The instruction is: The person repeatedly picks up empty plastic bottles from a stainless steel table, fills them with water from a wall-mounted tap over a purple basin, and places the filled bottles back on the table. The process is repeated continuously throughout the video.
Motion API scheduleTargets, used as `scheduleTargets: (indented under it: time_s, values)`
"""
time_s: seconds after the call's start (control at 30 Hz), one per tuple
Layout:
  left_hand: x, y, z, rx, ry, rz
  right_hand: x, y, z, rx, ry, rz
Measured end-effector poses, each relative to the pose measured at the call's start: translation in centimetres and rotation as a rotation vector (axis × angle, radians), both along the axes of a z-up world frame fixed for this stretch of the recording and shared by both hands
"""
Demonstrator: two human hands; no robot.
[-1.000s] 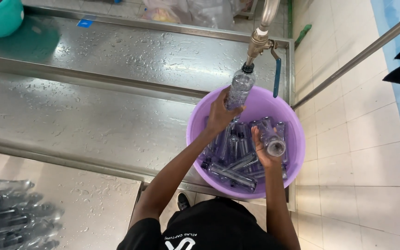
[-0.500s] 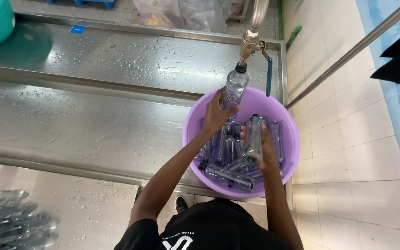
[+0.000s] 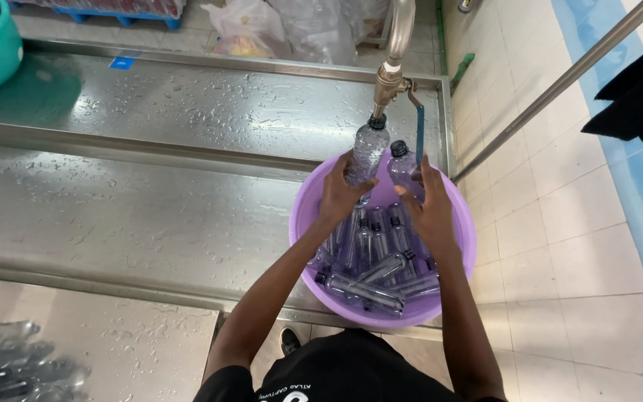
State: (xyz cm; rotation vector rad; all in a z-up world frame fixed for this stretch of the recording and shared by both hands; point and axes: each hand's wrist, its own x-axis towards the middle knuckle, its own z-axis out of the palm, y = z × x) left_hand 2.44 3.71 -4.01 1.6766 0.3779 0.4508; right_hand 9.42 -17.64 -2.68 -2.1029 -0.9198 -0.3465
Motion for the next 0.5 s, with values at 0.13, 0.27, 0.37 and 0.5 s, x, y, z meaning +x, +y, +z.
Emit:
scheduleTargets:
  time_s: [0.13,0.27,0.37,0.5]
  values:
    - [-0.1,-0.2,-0.6,-0.005,-0.025,0.015,0.0,0.6,2.9,0.003,-0.045,0.003]
    - [-0.2,0.5,-0.1,0.003,-0.007,0.026,0.8,0.9,3.0,-0.028,-0.075,0.013]
    - [-0.9,0.4,0.6,0.014,-0.013,0.039,1.5,1.1,2.0,0.026,-0.012,0.044]
    - [-1.3,1.5,-0.3,0.086,-0.024,0.055,1.0,1.6,2.3,0.046,-0.043,0.083]
